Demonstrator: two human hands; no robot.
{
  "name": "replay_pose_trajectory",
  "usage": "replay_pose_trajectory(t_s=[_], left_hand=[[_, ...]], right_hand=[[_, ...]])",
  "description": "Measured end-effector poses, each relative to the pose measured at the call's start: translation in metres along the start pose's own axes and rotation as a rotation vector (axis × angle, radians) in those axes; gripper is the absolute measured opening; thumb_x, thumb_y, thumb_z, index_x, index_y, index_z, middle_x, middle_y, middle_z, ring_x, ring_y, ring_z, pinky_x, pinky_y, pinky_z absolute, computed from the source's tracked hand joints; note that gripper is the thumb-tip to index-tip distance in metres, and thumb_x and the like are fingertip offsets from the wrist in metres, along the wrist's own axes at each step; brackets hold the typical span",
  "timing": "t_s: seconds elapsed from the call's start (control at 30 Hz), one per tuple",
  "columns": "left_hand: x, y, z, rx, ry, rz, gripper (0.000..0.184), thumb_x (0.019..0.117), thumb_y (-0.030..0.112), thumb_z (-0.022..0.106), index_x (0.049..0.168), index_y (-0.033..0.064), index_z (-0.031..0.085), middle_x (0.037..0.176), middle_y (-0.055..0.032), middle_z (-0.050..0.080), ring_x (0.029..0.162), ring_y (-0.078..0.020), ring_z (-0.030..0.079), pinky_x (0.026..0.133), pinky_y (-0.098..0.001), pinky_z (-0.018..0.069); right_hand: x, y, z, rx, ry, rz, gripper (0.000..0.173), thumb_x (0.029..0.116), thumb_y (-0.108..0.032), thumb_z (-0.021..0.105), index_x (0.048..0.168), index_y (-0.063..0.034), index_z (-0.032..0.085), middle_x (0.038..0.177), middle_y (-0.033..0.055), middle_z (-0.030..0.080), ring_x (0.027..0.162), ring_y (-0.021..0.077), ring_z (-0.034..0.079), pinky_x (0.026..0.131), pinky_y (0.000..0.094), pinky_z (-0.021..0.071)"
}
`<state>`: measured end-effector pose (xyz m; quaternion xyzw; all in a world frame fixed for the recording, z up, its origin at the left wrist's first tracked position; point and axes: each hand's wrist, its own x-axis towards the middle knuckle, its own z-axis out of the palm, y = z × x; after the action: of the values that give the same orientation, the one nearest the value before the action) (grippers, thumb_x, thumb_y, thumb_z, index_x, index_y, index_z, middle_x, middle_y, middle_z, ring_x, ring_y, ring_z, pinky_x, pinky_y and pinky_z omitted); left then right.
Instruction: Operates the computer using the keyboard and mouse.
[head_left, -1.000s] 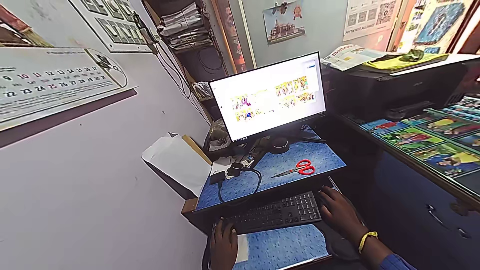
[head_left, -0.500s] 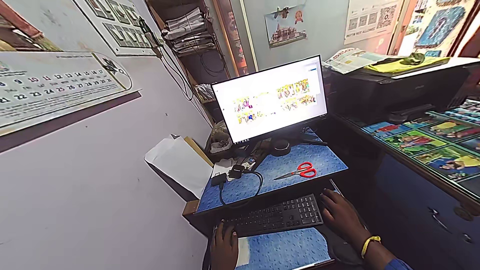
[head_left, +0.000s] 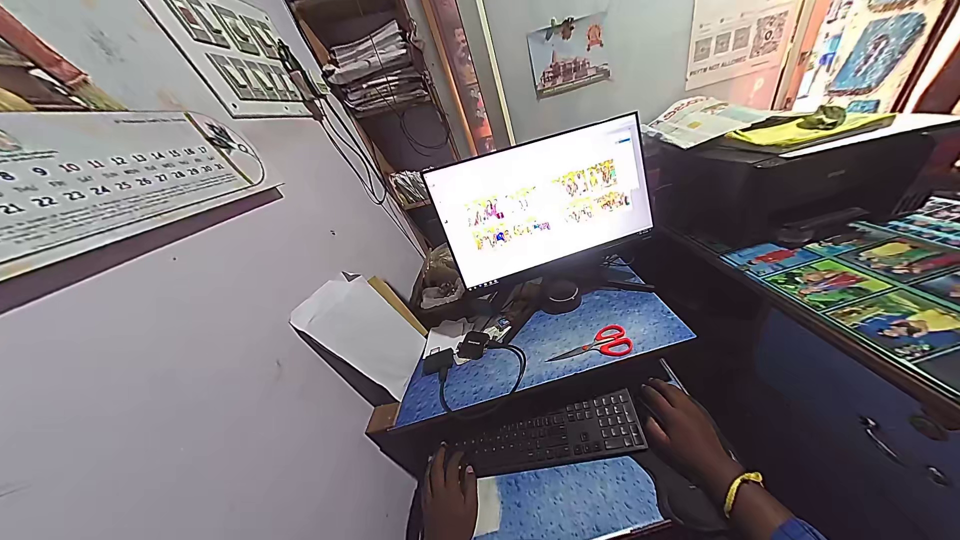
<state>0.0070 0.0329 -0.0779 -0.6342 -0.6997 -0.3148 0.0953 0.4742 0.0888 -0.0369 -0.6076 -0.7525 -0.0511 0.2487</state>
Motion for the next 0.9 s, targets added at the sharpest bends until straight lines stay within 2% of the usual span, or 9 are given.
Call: replay_pose_trajectory(t_s=[0.17, 0.3, 0.57, 0.63, 0.73, 0.8, 0.9], left_hand=[[-0.0002, 0.002, -0.0027, -0.045, -0.041, -0.046, 0.049, 0.0997, 0.035, 0.045, 0.128, 0.0014, 0.066, 0.153, -0.0271, 0.044, 0.14, -0.0471, 0.045, 0.111, -0.0613, 0.0405], [-0.0004, -0.0007, -0.0005, -0.053, -0.052, -0.049, 0.048, 0.0999, 0.035, 0.045, 0.127, 0.002, 0.066, 0.153, -0.0275, 0.044, 0.142, -0.046, 0.044, 0.113, -0.06, 0.0394], [-0.0002, -0.0025, 0.0003, -0.057, -0.053, -0.043, 0.052, 0.1001, 0.039, 0.042, 0.127, 0.0016, 0.066, 0.152, -0.0272, 0.046, 0.141, -0.0461, 0.044, 0.113, -0.0593, 0.0383], [-0.001, -0.003, 0.0012, -0.05, -0.056, -0.047, 0.051, 0.1001, 0.039, 0.042, 0.127, 0.0021, 0.066, 0.152, -0.0265, 0.045, 0.141, -0.0456, 0.044, 0.113, -0.0591, 0.0385], [-0.0014, -0.0031, 0.0012, -0.042, -0.054, -0.044, 0.052, 0.1003, 0.039, 0.041, 0.126, 0.0016, 0.067, 0.152, -0.0273, 0.046, 0.141, -0.046, 0.044, 0.113, -0.0596, 0.0387], [-0.0014, -0.0026, 0.001, -0.042, -0.049, -0.041, 0.052, 0.1002, 0.039, 0.041, 0.126, 0.0014, 0.067, 0.151, -0.0274, 0.047, 0.14, -0.0463, 0.045, 0.112, -0.0597, 0.0391], [-0.0012, -0.0017, -0.0003, -0.043, -0.043, -0.036, 0.052, 0.1006, 0.039, 0.041, 0.126, 0.0019, 0.067, 0.151, -0.0277, 0.046, 0.14, -0.0461, 0.046, 0.112, -0.0599, 0.0396]], right_hand=[[-0.0001, -0.0002, -0.0008, 0.02, -0.046, 0.035, 0.054, 0.0925, -0.04, 0.049, 0.139, -0.0161, 0.063, 0.149, 0.0096, 0.056, 0.139, 0.0268, 0.052, 0.113, 0.0455, 0.044], [0.0005, -0.0023, -0.0028, 0.019, -0.068, 0.061, 0.056, 0.0926, -0.041, 0.049, 0.141, -0.0163, 0.061, 0.15, 0.0086, 0.055, 0.14, 0.0259, 0.051, 0.115, 0.0444, 0.0422], [0.0004, -0.0048, -0.005, 0.026, -0.061, 0.083, 0.055, 0.094, -0.043, 0.048, 0.139, -0.0134, 0.061, 0.15, 0.0082, 0.055, 0.14, 0.024, 0.05, 0.116, 0.0422, 0.0419], [-0.0004, -0.0036, -0.0044, 0.019, -0.055, 0.07, 0.06, 0.095, -0.05, 0.044, 0.14, -0.0148, 0.061, 0.15, 0.0076, 0.054, 0.141, 0.0248, 0.05, 0.116, 0.0434, 0.0418], [-0.0025, 0.0011, -0.0028, 0.029, -0.01, 0.01, 0.073, 0.0937, -0.069, 0.04, 0.143, -0.0187, 0.059, 0.151, 0.0058, 0.054, 0.143, 0.0282, 0.047, 0.117, 0.0513, 0.0382], [-0.0041, 0.0024, -0.0043, 0.054, 0.023, -0.046, 0.079, 0.0912, -0.077, 0.039, 0.145, -0.0209, 0.057, 0.152, 0.0044, 0.053, 0.145, 0.0264, 0.045, 0.119, 0.0532, 0.0337], [-0.0037, -0.0011, -0.0067, 0.011, 0.005, -0.101, 0.082, 0.0868, -0.082, 0.044, 0.144, -0.0263, 0.058, 0.152, -0.0004, 0.053, 0.144, 0.0218, 0.045, 0.12, 0.0523, 0.0323]])
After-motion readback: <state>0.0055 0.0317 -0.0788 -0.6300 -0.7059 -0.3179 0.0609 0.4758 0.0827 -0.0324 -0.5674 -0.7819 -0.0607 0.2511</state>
